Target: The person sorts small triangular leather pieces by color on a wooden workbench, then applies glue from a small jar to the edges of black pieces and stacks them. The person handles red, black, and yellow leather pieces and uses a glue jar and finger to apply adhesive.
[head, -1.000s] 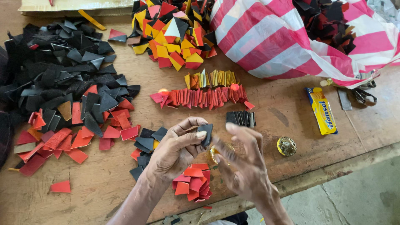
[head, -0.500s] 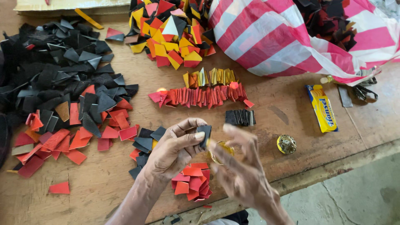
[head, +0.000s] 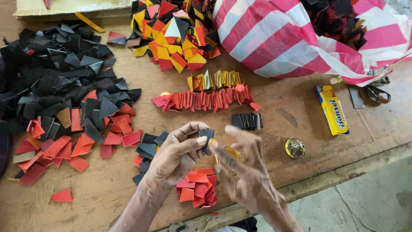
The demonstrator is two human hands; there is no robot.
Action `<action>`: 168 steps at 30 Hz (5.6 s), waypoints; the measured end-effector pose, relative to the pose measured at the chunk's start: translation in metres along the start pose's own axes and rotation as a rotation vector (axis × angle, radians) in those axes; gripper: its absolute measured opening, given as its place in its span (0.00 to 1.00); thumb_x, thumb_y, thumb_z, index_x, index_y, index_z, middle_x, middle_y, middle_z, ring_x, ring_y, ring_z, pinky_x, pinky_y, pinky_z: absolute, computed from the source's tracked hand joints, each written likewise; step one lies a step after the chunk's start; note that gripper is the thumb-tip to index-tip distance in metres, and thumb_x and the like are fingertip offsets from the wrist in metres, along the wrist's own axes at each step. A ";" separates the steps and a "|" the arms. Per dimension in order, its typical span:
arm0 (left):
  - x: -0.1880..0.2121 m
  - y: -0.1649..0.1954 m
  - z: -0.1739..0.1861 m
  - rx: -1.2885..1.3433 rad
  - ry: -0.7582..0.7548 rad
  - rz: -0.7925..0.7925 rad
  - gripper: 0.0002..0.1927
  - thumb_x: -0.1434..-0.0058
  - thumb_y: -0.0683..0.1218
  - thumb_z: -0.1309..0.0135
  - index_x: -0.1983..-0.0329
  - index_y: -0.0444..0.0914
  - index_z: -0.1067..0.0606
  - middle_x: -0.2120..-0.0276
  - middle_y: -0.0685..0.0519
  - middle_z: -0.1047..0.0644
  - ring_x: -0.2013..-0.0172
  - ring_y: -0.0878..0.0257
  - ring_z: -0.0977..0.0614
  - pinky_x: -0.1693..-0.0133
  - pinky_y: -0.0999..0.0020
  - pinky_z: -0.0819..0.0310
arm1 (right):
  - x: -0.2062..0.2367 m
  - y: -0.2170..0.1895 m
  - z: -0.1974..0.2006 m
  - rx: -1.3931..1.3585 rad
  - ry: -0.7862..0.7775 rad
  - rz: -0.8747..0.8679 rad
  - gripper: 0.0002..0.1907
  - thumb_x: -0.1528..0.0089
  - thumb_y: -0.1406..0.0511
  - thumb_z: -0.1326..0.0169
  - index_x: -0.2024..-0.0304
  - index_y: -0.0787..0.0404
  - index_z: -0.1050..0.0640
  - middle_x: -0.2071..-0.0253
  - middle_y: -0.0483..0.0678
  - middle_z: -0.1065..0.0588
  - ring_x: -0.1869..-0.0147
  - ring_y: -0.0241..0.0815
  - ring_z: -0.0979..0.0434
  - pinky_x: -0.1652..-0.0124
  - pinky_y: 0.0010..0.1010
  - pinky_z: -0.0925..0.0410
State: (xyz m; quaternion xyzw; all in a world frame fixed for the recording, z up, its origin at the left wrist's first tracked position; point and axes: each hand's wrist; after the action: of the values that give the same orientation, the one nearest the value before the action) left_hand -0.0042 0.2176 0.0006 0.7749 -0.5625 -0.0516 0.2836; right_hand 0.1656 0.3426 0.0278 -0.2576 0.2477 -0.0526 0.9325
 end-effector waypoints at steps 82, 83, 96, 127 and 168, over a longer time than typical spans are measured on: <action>0.008 0.006 0.010 -0.189 -0.118 0.027 0.13 0.40 0.34 0.37 0.56 0.36 0.26 0.63 0.56 0.22 0.62 0.70 0.19 0.61 0.74 0.24 | 0.009 -0.008 0.027 -0.215 -0.159 -0.077 0.42 0.41 0.55 0.35 0.27 0.43 0.38 0.22 0.55 0.49 0.23 0.56 0.44 0.34 0.49 0.37; 0.008 0.005 0.011 -0.189 -0.151 0.017 0.12 0.39 0.34 0.37 0.56 0.35 0.27 0.63 0.55 0.21 0.62 0.69 0.19 0.61 0.74 0.24 | 0.007 -0.008 0.027 -0.221 -0.170 -0.088 0.42 0.41 0.55 0.35 0.27 0.43 0.38 0.22 0.55 0.48 0.24 0.56 0.44 0.34 0.49 0.37; 0.005 0.003 0.009 -0.139 -0.187 0.002 0.12 0.40 0.34 0.39 0.54 0.33 0.25 0.58 0.52 0.20 0.57 0.66 0.18 0.53 0.69 0.22 | 0.004 -0.004 0.018 -0.143 -0.041 0.007 0.40 0.40 0.60 0.35 0.29 0.40 0.38 0.24 0.57 0.49 0.25 0.58 0.42 0.33 0.47 0.35; -0.003 0.006 -0.008 -0.074 -0.048 -0.052 0.11 0.38 0.32 0.45 0.54 0.32 0.31 0.60 0.51 0.23 0.58 0.61 0.17 0.51 0.61 0.17 | 0.021 0.006 0.018 -0.870 -0.041 -0.300 0.30 0.40 0.68 0.37 0.35 0.58 0.26 0.27 0.54 0.39 0.34 0.44 0.32 0.32 0.41 0.35; -0.005 -0.006 0.000 0.040 -0.068 0.056 0.11 0.33 0.39 0.46 0.48 0.33 0.26 0.59 0.52 0.21 0.59 0.65 0.18 0.55 0.67 0.22 | 0.001 -0.023 0.018 -0.028 0.021 0.084 0.36 0.43 0.71 0.37 0.35 0.38 0.27 0.30 0.51 0.38 0.29 0.54 0.39 0.37 0.40 0.33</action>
State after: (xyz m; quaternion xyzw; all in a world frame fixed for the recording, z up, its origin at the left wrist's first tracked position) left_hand -0.0009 0.2229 -0.0035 0.7621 -0.5942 -0.0589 0.2502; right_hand 0.1765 0.3308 0.0525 -0.2593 0.2687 -0.0126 0.9276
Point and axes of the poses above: each hand's wrist, its own x-axis away from the middle knuckle, its own z-axis out of the back of the hand, y = z × x
